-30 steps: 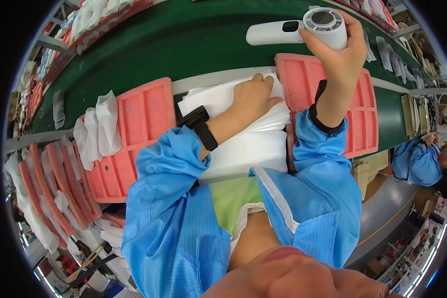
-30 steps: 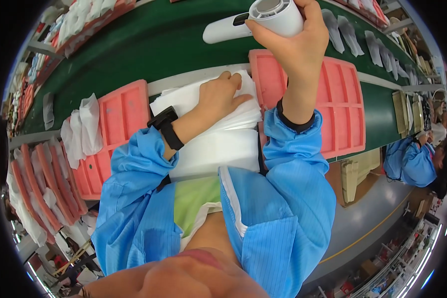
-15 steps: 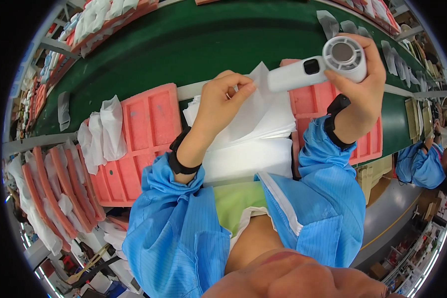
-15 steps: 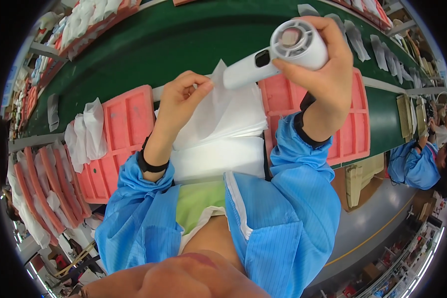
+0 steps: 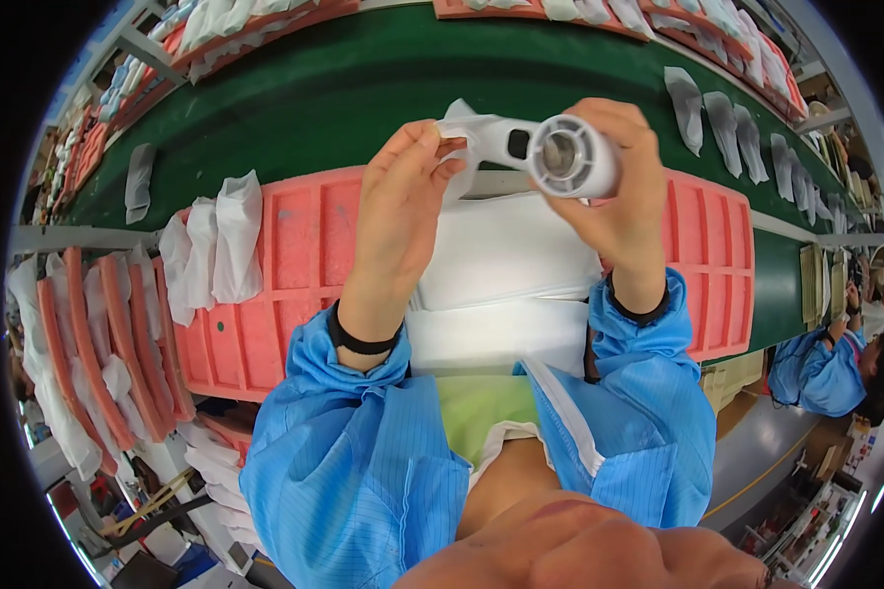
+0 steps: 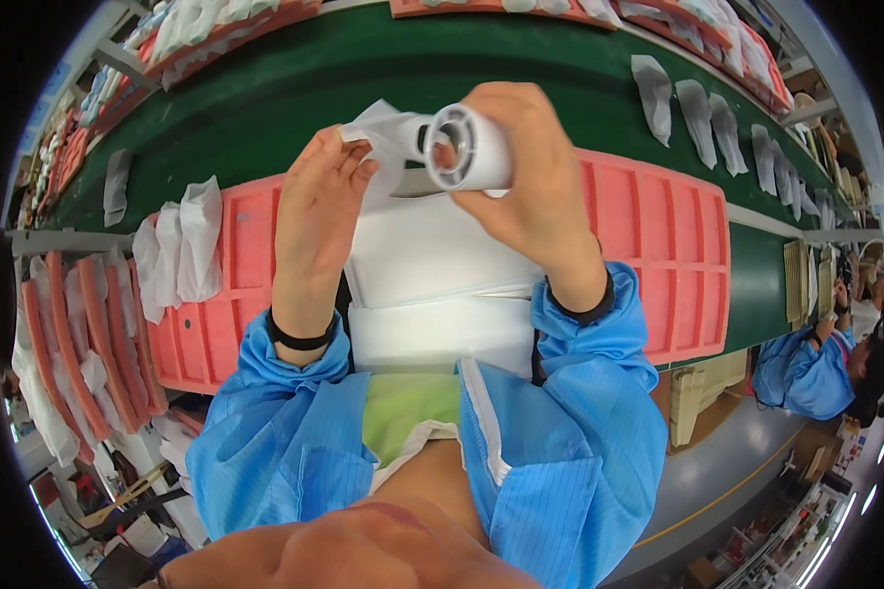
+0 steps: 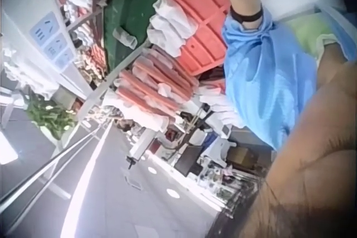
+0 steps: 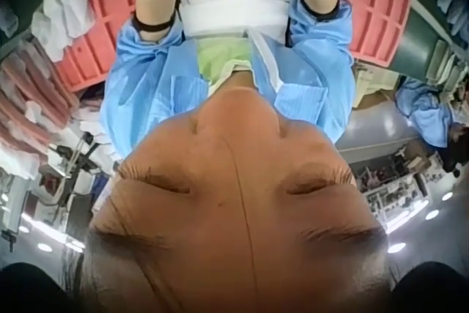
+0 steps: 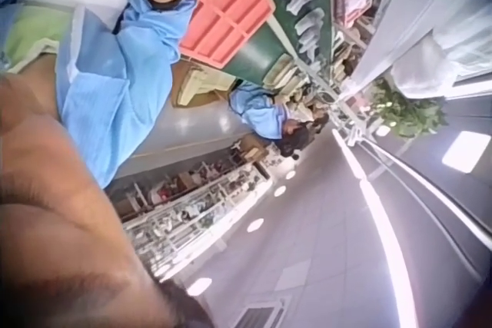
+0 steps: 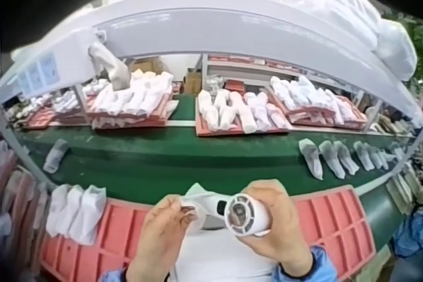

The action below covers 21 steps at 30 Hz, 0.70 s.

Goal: The person packages hair dryers by placing each one inside a white foam bag, wrapping it, and then setting the wrapped unit into a pink tray.

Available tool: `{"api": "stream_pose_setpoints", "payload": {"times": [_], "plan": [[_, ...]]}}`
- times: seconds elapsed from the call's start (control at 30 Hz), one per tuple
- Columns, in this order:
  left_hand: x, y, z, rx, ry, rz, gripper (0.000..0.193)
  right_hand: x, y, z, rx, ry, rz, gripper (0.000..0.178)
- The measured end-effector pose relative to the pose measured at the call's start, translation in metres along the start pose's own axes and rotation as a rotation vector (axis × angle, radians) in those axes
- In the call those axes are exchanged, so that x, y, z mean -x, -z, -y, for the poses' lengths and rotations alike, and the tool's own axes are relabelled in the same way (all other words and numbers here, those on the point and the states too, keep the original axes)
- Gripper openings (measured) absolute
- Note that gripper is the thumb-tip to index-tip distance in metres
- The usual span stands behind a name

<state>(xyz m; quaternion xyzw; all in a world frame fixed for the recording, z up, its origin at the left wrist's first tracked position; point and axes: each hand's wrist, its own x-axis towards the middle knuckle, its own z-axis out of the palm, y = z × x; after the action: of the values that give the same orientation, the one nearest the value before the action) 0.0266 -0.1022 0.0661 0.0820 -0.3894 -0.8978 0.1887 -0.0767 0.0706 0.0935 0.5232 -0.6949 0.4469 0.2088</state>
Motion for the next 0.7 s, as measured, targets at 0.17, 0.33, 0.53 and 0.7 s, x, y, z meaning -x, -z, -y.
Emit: {"api": "stream_pose_setpoints", "payload": {"times": [0.17,0.33,0.53,0.7], "plan": [[-0.006,0.003,0.005,0.123,0.034,0.080,0.020,-0.002,0.004,0.003,-0.012,-0.037,-0.030,0.062],[-0.008,0.011,0.006,-0.107,-0.032,0.052,0.017,-0.002,0.007,0.011,0.019,-0.059,-0.064,0.062],[-0.004,0.005,0.001,-0.580,-0.253,-0.110,0.011,0.000,-0.008,0.031,-0.032,0.012,-0.123,0.062],[0.023,-0.016,-0.009,-0.487,-0.372,-0.065,0.011,0.007,-0.046,0.018,-0.024,0.130,-0.040,0.065]]}}
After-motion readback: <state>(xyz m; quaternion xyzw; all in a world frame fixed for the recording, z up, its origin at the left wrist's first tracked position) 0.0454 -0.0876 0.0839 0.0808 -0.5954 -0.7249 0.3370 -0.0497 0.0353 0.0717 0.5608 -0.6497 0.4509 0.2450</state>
